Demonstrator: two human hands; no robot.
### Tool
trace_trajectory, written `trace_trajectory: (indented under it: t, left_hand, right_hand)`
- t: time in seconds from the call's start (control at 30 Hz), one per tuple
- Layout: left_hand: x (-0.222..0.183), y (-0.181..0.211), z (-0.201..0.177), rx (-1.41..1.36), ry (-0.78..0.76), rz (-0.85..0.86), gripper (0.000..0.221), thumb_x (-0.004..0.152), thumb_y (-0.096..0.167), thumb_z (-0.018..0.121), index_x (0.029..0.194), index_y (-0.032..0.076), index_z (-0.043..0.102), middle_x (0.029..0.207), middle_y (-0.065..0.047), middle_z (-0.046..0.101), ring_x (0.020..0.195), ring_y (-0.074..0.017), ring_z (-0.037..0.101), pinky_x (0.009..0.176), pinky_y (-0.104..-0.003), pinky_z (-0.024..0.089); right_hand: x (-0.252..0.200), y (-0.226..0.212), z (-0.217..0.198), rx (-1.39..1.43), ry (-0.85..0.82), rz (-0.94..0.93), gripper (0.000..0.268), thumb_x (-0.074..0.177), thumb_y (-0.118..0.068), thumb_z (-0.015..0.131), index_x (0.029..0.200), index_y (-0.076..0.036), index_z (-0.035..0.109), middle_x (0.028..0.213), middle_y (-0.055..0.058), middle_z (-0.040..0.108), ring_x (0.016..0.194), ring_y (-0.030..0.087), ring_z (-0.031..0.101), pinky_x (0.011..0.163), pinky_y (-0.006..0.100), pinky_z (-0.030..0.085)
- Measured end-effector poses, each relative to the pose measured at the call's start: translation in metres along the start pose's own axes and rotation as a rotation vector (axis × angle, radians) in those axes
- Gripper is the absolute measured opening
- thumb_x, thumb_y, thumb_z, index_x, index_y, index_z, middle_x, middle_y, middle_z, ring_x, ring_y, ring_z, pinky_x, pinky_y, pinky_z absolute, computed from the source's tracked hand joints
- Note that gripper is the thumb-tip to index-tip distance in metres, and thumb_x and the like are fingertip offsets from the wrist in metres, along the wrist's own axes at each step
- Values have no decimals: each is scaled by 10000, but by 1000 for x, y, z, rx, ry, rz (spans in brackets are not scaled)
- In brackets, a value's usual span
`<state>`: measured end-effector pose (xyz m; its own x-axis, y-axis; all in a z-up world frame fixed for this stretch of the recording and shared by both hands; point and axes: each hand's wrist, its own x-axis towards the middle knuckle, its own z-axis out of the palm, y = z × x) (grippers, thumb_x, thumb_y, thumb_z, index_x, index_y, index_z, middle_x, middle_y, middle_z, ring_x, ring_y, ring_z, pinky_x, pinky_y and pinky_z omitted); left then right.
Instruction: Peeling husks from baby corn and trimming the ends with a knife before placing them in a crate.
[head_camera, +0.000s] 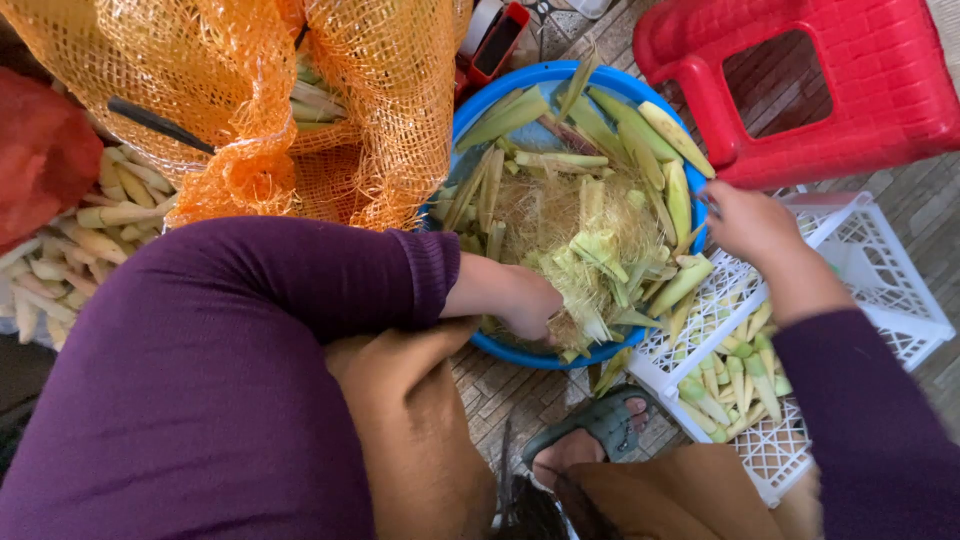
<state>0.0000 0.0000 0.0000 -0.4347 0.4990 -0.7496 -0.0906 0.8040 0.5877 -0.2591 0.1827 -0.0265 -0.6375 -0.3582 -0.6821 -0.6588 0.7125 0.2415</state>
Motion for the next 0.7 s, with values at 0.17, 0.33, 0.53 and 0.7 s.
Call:
trace_trajectory:
  t: [0.17,0.33,0.53,0.7]
  left_hand:
    - [12,-37,16,-58,184,153,518,1012,429,533,1273,-7,632,1120,-210,688,1066,-360,692,899,-485,581]
    - [-10,-62,21,-103,214,87,586,1013,488,531,1356,16,592,1258,-207,669,1217,-394,646,1000,-537,546]
    - [-8,-62,25,-139,203,66,593,1017,470,539,1396,15,564,1286,-229,651,1227,-415,634,987,-558,544]
    - [-30,-45,22,-192,190,20,509,1019,420,552,1376,60,589,1215,-209,674,1185,-396,656,984,-531,552]
  right_hand:
    - [159,12,84,404,291,91,375,1015,-371,594,1388,-356,628,1221,81,723,1226,379,620,1017,543,489]
    - [200,-17,162,522,281,174,423,990,-411,661,1397,-302,635,1271,36,710,1238,309,619,1030,495,505]
    - [107,-75,80,776,254,-146,479,886,-269,774,1302,-42,707,1269,252,694,1255,463,592,1077,546,467]
    - [136,-3,90,592,451,226,450,1026,-282,647,1468,-283,564,1345,83,589,1262,350,582,1069,537,460]
